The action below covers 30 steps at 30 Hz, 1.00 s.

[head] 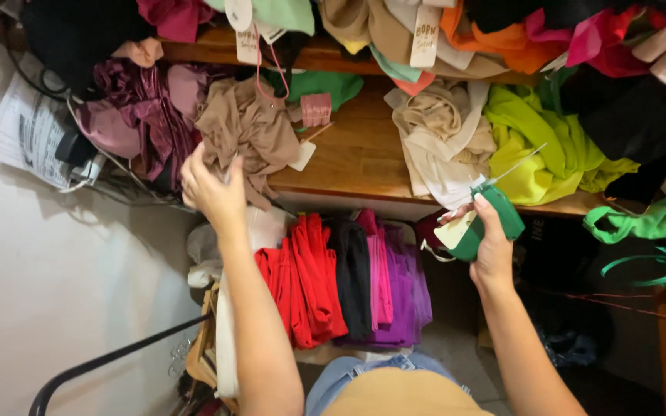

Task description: The person uses a handheld green tagging gun to attach white tags to various pieces of clothing, including bras and tops, on a wooden table. They handle the garments one by one, applying the tags and placing the items back on the table.

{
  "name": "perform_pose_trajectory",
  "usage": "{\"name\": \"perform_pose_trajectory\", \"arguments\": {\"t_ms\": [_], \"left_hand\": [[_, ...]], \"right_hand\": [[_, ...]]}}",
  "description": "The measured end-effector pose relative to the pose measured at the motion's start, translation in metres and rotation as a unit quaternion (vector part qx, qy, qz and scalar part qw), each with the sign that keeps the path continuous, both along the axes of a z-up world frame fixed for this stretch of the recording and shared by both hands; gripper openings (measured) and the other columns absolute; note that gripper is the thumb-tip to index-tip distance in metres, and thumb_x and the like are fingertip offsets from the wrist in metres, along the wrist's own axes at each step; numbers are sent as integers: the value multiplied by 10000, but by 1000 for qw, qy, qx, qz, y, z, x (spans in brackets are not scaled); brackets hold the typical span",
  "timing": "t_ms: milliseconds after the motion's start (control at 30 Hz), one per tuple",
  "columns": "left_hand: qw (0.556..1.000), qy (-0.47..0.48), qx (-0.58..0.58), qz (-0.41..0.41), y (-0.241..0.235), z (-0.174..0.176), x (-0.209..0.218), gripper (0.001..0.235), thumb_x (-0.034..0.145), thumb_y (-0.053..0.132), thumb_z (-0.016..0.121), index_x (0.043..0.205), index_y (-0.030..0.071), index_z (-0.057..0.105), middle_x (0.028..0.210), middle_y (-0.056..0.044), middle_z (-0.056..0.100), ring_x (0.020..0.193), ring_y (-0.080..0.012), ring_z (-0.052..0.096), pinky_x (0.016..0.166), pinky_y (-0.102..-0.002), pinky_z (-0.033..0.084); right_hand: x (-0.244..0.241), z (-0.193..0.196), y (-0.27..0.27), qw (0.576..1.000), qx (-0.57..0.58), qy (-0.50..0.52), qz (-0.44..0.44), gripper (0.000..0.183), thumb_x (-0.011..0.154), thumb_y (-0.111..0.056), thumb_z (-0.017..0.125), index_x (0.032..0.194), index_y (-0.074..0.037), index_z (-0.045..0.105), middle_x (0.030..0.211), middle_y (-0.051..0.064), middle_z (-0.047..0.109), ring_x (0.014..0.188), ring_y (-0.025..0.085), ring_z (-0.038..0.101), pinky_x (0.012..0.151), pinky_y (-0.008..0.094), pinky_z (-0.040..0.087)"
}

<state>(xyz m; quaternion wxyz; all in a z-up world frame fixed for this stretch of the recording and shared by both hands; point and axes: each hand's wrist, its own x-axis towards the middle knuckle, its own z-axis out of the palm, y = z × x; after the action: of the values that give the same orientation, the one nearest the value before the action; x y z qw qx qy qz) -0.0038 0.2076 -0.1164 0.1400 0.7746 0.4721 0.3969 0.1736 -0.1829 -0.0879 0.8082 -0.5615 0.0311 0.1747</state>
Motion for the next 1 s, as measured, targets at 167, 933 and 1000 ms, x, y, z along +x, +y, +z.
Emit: {"name": "perform_pose_trajectory", "arguments": {"t_ms": [167,933,1000], "left_hand": [[978,-67,88,-175,-81,-10,86,166,909,277,724,1006,145,700,996,-76,637,1017,-318,627,964,-482,436],[931,140,159,-298,-142,-118,135,445,1104,330,489,1473,94,569,1514,-93,549,1439,-236,460,1206,-374,333],[912,75,231,-332,-139,-128,116,636,972,515,658,1430,80,594,1429,-128,600,1363,-275,536,1155,-392,421]], "right_hand": [[7,-11,1,1000,-20,0,3,375,988,-366,645,804,-40,665,757,167,714,761,263,775,690,380,667],[25,-34,-20,998,-55,11,-22,385,978,-370,652,841,-13,694,756,186,716,751,286,770,692,404,659],[21,-36,-13,999,-39,10,-21,332,978,-337,664,866,-25,681,750,180,704,749,307,767,691,430,665]]}}
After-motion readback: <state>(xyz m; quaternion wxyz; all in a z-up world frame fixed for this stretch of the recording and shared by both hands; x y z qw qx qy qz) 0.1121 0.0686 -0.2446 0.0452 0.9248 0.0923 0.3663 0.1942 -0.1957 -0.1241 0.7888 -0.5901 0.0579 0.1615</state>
